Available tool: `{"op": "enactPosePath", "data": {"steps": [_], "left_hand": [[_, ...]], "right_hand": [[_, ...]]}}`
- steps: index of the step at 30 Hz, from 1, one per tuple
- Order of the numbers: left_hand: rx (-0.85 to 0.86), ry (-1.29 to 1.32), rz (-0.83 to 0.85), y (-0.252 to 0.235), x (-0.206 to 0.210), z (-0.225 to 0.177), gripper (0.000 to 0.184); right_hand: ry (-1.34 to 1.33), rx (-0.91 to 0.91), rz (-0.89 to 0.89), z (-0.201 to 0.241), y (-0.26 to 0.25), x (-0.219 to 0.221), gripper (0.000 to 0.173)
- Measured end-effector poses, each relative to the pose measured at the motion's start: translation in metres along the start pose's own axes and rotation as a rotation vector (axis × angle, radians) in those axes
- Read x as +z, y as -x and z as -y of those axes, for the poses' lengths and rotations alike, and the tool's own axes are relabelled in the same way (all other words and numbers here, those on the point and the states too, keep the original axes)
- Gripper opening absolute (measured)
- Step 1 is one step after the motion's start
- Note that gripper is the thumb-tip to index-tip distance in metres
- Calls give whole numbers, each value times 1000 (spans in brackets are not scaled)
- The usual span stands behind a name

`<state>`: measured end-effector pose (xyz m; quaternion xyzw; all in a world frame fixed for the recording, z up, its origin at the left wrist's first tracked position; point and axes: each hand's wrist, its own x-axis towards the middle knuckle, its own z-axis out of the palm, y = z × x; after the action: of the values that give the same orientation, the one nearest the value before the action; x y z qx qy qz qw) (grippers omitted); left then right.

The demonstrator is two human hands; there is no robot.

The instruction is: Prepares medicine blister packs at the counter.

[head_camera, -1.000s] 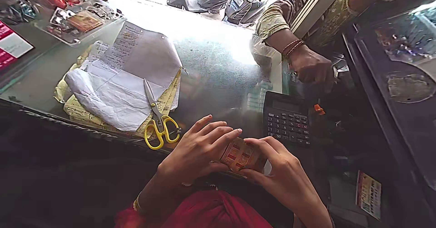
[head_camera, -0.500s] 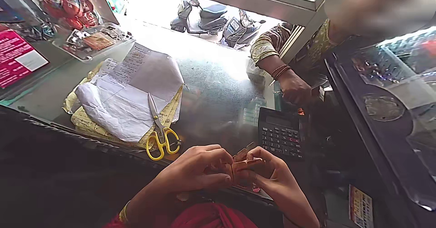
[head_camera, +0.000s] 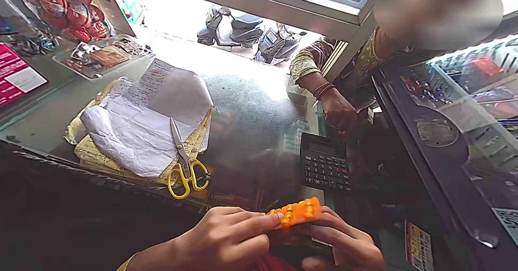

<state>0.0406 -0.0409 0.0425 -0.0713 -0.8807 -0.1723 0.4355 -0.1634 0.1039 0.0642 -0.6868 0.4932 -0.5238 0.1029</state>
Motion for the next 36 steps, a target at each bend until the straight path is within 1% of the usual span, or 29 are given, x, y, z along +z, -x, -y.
{"op": "enactPosePath", "data": {"steps": [2,4,8,10,11,13,14,16,17,19,20,21,22,23,24,26,27,30,32,33,34,36], "left_hand": [[116,-170,-41,-1,-5,-6,10],[170,-255,-34,0,-8,-5,20],[140,-383,-89,7,2,-1,20],[152,-415,-118,9,7,2,19],[157,-422,-139,9,10,4,18],[145,-446,-185,10,15,7,19],[116,-469,-210,10,18,7,19],[0,-496,-299,9,25,6,17],[-84,-499,-383,10,29,5,14],[-276,-447,-550,14,37,2,14],[-355,-361,-602,16,40,0,15],[-410,-232,-616,18,41,-2,15],[-446,-68,-581,20,41,-5,18],[-471,86,-510,20,39,-6,26],[-487,207,-432,20,37,-7,37],[-508,323,-331,18,36,-10,59],[-521,364,-326,18,35,-12,67],[-583,383,-436,21,27,-14,85],[-640,310,-501,23,13,-17,87],[-660,279,-524,25,5,-17,84],[-668,252,-532,30,-5,-15,80],[-671,147,-490,46,-24,-12,74]], "right_hand": [[-68,37,-49,8,1,-8,28],[-138,118,-108,11,2,-8,31],[-277,262,-135,11,5,-2,40],[-286,335,-153,13,6,2,43],[-278,352,-158,12,6,2,43],[-281,369,-188,10,8,3,36],[-291,378,-218,8,9,3,32],[-339,416,-298,5,9,6,27],[-360,444,-341,4,9,8,26],[-390,474,-437,2,8,14,23],[-394,479,-479,2,8,18,22],[-389,487,-511,3,7,21,21],[-379,493,-530,4,5,24,22],[-379,498,-533,6,3,28,24],[-395,500,-521,9,0,32,26],[-446,495,-463,12,-4,41,28],[-455,481,-412,12,-6,46,28],[-358,355,-240,9,-18,60,23],[-327,231,-140,6,-29,69,20],[-357,170,-71,3,-35,74,23],[-394,115,-3,1,-43,79,27],[-440,46,115,0,-59,89,30]]}}
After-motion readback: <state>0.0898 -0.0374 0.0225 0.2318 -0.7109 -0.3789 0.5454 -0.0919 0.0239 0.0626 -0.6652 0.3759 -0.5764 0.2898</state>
